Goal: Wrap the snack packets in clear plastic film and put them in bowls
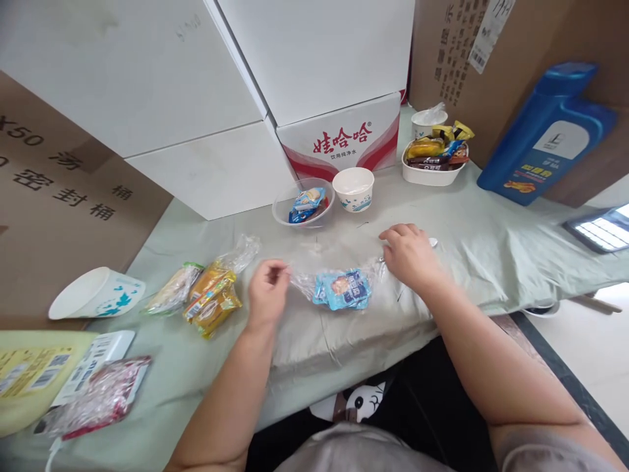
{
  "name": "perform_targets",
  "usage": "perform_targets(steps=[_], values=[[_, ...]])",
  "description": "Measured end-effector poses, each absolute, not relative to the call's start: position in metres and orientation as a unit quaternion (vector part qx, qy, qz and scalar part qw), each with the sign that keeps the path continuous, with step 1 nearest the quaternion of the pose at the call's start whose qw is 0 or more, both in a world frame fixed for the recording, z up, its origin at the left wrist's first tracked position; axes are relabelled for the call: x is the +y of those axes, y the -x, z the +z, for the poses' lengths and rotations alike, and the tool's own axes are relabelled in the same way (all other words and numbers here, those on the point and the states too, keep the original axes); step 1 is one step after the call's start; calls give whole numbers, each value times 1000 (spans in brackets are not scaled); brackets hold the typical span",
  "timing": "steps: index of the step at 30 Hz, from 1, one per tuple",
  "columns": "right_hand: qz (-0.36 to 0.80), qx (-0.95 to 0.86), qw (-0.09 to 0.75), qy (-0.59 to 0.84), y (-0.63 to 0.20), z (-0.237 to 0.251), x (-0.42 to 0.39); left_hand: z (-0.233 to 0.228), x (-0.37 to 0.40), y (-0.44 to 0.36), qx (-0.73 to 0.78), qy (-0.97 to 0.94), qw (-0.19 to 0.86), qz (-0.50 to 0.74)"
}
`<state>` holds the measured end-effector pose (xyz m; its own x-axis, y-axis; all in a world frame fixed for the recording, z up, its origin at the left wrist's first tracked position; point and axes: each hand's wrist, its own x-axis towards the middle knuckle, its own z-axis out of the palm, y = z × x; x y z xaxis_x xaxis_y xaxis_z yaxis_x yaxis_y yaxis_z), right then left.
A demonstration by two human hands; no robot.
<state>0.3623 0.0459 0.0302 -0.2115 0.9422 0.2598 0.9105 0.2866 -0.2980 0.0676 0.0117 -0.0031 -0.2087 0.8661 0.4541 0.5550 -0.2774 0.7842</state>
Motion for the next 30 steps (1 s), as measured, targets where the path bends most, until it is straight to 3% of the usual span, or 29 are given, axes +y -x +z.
perform_targets(steps=[3,6,10,13,17,20,22,26,28,30], values=[[149,-781,259,548,-348,36,37,4,16,-53,566,-485,7,667],[214,-788,185,546,-345,46,30,12,9,-53,470,-542,-62,694],[220,-848,52,479,-346,47,28,14,-2,-70,395,-774,41,492],[169,-858,118,470,-344,35,32,9,1,-78,434,-832,60,341],[148,-860,185,452,-339,22,36,4,9,-75,501,-821,67,265],[200,-847,155,467,-338,28,34,13,7,-69,459,-821,158,300],[236,-831,134,486,-341,38,30,26,1,-63,401,-812,307,291],[333,-840,38,426,-354,60,22,48,-11,-50,193,-736,644,73],[350,-857,-9,378,-358,66,18,53,-12,-51,188,-718,661,109],[331,-873,-12,357,-360,67,15,52,-8,-58,293,-742,548,251]])
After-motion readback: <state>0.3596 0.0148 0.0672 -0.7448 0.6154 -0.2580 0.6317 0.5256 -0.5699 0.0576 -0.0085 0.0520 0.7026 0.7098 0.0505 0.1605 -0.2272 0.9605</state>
